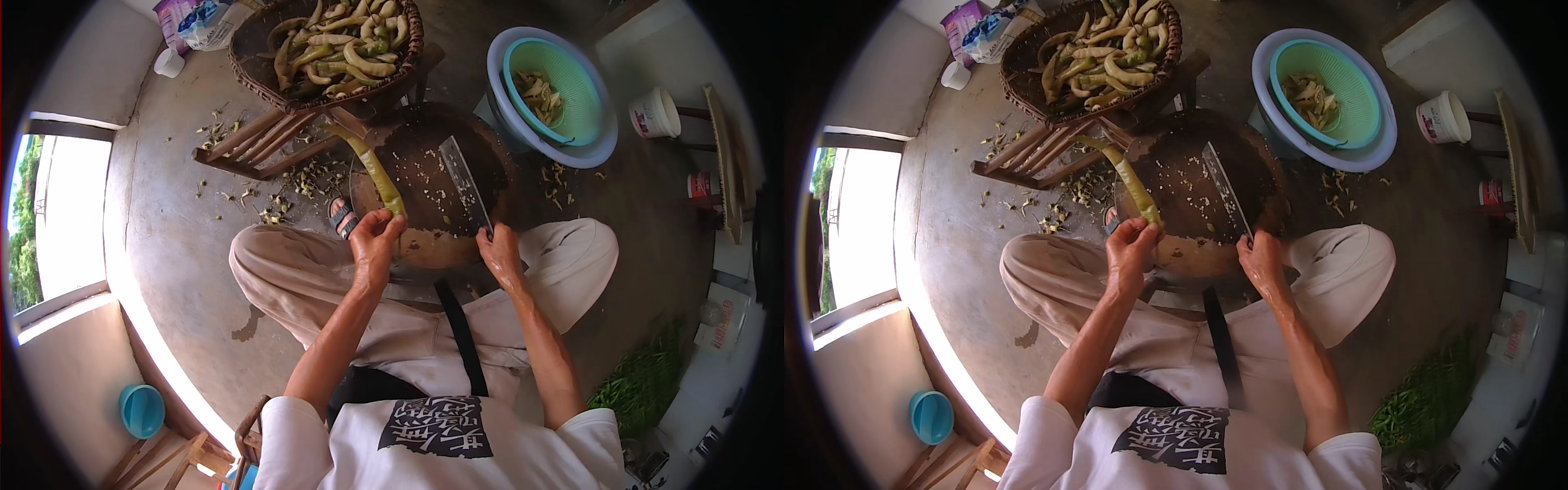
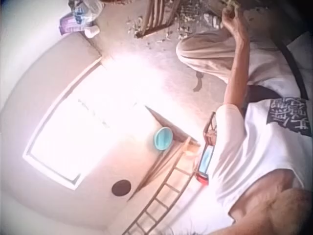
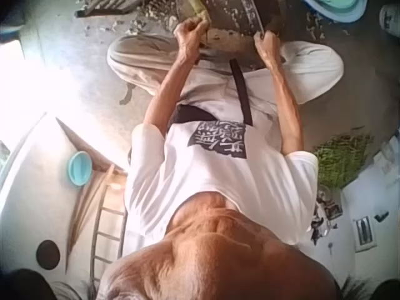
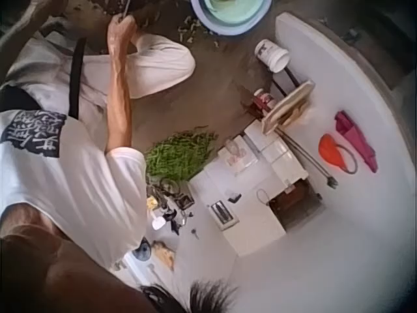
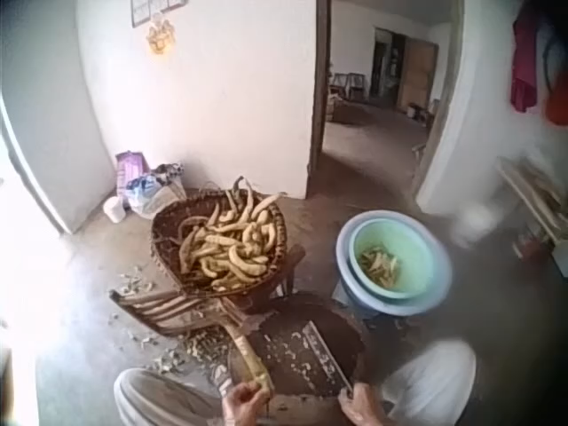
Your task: The recorder uses a large knife to slice and peel bamboo shoots on a wooden block.
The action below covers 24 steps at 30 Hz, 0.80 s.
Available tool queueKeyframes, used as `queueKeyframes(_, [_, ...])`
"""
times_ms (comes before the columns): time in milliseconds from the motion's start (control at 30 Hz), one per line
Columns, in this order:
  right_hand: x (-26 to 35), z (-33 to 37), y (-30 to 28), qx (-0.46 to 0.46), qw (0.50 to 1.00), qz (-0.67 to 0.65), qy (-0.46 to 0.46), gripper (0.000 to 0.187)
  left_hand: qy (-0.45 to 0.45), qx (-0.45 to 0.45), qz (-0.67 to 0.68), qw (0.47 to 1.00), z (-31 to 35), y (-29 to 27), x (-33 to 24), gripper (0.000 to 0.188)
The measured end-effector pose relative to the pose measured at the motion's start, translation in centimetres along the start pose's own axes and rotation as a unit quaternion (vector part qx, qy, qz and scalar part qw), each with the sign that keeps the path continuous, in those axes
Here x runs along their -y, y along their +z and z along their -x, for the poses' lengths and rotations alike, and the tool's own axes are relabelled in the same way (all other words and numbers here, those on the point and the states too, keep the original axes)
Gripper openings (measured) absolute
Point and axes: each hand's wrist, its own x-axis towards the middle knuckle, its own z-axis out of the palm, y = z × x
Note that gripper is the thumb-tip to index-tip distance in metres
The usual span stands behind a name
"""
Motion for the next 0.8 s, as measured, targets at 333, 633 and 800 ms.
queueKeyframes(333, [-0.9,-0.2,-0.3,0.011,0.998,-0.038,0.043,0.029,0.431,0.127,-0.639,0.624,-4.0,4.3,-0.6,0.038])
queueKeyframes(633, [2.4,2.4,-6.2,-0.072,0.986,-0.147,0.01,0.014,0.349,0.136,-0.704,0.603,-5.8,1.7,0.9,0.019])
queueKeyframes(800, [3.0,3.3,-6.0,-0.014,0.993,-0.114,-0.041,0.012,0.282,0.109,-0.649,0.698,-4.7,1.0,2.4,0.028])
